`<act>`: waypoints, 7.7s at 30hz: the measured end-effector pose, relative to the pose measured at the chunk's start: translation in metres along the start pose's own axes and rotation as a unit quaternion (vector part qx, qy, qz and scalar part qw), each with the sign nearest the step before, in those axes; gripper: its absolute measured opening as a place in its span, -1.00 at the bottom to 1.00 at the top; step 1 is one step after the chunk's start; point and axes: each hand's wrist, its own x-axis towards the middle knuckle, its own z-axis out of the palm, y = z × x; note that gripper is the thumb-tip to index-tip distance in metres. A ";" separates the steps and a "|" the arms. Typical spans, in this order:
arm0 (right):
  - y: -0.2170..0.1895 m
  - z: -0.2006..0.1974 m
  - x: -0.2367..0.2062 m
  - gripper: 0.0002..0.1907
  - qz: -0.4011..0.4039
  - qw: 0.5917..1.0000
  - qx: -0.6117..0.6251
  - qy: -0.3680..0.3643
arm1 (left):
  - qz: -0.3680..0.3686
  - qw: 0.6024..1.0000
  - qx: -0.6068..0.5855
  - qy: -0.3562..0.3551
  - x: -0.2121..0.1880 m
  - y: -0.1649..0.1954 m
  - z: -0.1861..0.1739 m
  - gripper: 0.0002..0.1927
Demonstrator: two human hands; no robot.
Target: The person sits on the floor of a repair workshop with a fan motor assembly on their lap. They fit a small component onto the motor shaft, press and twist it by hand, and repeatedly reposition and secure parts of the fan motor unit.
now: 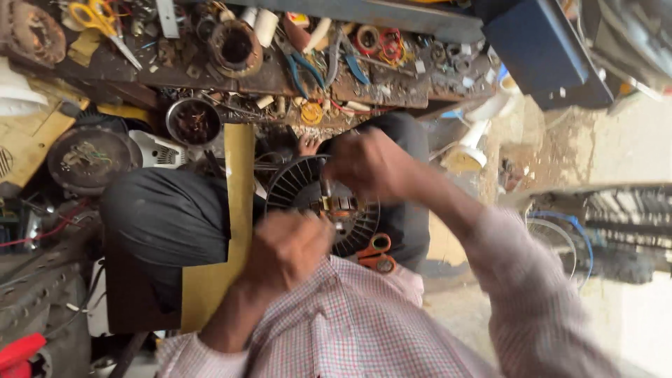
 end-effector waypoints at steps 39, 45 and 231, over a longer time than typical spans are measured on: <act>0.025 0.006 -0.010 -0.89 0.135 0.987 0.082 0.008 | -0.227 0.899 -0.356 0.115 0.012 -0.018 0.017 -0.90; -0.001 -0.012 -0.047 -0.85 0.154 0.981 -0.032 -0.116 | -0.125 0.946 -0.117 -0.276 0.108 -0.065 0.013 -0.77; 0.022 0.007 -0.004 -0.85 0.129 0.989 0.065 0.025 | -0.232 0.946 -0.219 0.064 0.004 0.007 -0.003 -0.90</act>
